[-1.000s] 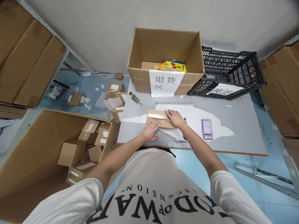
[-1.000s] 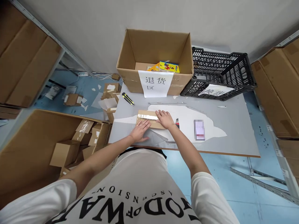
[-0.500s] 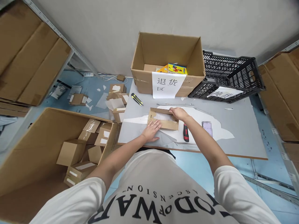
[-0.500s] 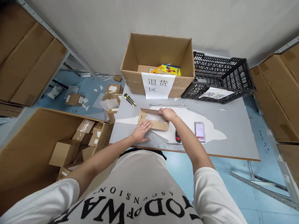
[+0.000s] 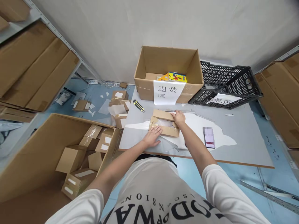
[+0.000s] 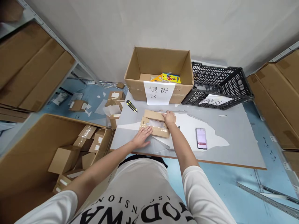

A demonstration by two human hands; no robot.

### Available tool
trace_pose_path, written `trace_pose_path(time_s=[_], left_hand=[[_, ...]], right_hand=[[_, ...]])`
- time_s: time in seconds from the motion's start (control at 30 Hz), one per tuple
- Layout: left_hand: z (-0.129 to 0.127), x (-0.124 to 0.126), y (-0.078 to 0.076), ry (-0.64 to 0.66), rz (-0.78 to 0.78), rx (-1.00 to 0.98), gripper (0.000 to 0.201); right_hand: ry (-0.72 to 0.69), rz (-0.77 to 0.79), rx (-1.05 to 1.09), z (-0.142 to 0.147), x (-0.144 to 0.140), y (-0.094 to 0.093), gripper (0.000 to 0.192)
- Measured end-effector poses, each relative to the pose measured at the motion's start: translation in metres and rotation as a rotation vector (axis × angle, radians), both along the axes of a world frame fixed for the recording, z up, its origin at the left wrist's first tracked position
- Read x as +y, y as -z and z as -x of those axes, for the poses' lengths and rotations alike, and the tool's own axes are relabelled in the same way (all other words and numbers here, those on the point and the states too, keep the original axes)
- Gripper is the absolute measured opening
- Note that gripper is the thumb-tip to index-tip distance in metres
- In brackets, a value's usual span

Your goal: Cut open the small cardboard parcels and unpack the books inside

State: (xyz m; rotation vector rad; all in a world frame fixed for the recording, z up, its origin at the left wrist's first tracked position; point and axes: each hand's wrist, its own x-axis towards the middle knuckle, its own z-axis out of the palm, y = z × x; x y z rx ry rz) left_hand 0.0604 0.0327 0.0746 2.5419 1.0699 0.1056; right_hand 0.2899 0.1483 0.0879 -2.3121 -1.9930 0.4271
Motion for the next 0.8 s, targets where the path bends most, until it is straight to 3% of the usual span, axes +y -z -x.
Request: trace_pose_path(time_s=[0.1,0.23,0.37,0.47,0.6,0.8], left_hand=[[0.009,0.014,-0.004,-0.082,-0.002,-0.118,0.068],[0.034,0.046,-0.013,-0.089,0.028,-0.126,0.096],[0.054,0.079,-0.016,0.048,0.117,-0.042,0.111],[0.056,0.092,-0.012,0.122,0.14,-0.022,0.103],[0.052,0.096,-0.006,0.09,0.138,-0.044,0.098],[0.051,0.097,-0.003,0.077,0.134,-0.065,0.097]], right_hand=[[-0.093,-0.15,0.001,0.002,-0.013,-0.003,0.041],[-0.354,-0.311,-0.041,-0.004,-0.042,-0.021,0.043],[-0.719,-0.108,0.019,-0.006,-0.072,-0.031,0.044],[-0.694,-0.015,0.02,-0.003,-0.086,-0.027,0.05],[-0.546,0.018,0.038,0.006,-0.094,-0.022,0.046],[-0.482,0.05,-0.024,0.016,-0.108,-0.027,0.032]])
